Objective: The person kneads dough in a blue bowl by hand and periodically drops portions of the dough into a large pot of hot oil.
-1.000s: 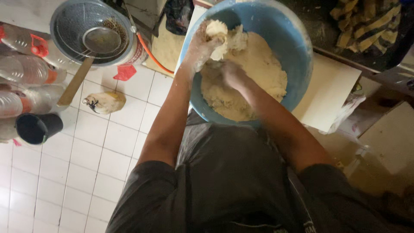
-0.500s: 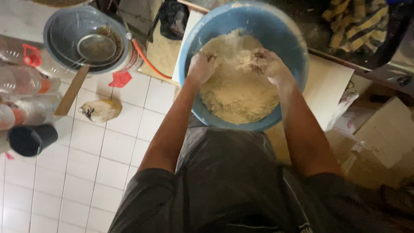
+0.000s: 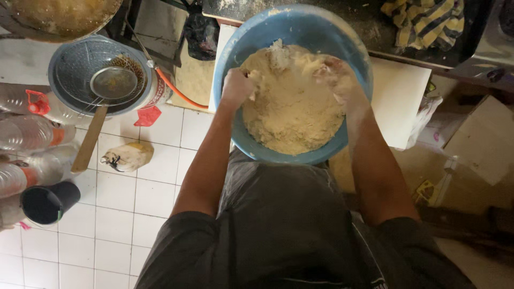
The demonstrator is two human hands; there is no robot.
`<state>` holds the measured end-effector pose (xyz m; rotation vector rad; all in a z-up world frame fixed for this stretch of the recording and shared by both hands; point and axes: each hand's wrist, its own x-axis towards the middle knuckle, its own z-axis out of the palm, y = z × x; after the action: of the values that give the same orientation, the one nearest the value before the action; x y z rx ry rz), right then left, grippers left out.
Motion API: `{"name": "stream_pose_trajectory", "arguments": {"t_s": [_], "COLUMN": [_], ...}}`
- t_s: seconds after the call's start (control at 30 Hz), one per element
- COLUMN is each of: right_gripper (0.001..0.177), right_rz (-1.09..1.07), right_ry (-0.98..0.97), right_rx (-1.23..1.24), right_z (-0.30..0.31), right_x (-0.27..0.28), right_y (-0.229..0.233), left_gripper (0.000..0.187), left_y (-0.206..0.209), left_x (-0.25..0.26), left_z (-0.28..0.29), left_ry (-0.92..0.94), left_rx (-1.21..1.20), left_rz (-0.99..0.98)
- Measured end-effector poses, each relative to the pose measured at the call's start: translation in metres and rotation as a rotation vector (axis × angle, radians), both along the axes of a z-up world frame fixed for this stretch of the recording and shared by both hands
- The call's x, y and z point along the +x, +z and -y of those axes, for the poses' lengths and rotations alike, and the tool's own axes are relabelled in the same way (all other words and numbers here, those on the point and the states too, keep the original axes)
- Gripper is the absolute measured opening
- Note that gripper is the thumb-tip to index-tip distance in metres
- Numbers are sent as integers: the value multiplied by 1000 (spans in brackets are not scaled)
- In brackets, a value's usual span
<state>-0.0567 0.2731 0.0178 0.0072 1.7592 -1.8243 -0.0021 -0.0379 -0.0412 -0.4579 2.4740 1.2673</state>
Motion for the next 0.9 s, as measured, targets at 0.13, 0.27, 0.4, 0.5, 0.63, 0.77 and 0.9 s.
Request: {"name": "stream_pose_trajectory", "arguments": {"t_s": [0.13, 0.27, 0.4, 0.5, 0.63, 0.77, 0.9], "right_gripper": [26, 25, 24, 24, 27, 27, 14], "right_rz": [-53, -126, -229, -176, -381, -467, -503], "right_ry": [-67, -49, 57, 90, 144, 152, -267], "right_rx": [-79, -60, 34, -12, 198, 177, 33], "right_z": [2, -3, -12, -17, -23, -27, 4], "right_x": [1, 0, -16, -17, -23, -33, -42], "right_y": [10, 4, -11, -27, -31, -18, -16], "left_gripper": [32, 31, 38, 43, 45, 32, 29], "left_y": [32, 31, 20, 20, 28, 18, -8], "left_x": [-5, -1, 0, 11, 8, -2, -31], "left_z": [-1, -10, -17, -25, -44, -68, -104], "left_ry": [345, 311, 335, 284, 454, 643, 808], "left_rx": [1076, 1351, 1371, 1415, 1431, 1418, 776], "left_rz": [137, 47, -125, -199, -126, -140, -465]}}
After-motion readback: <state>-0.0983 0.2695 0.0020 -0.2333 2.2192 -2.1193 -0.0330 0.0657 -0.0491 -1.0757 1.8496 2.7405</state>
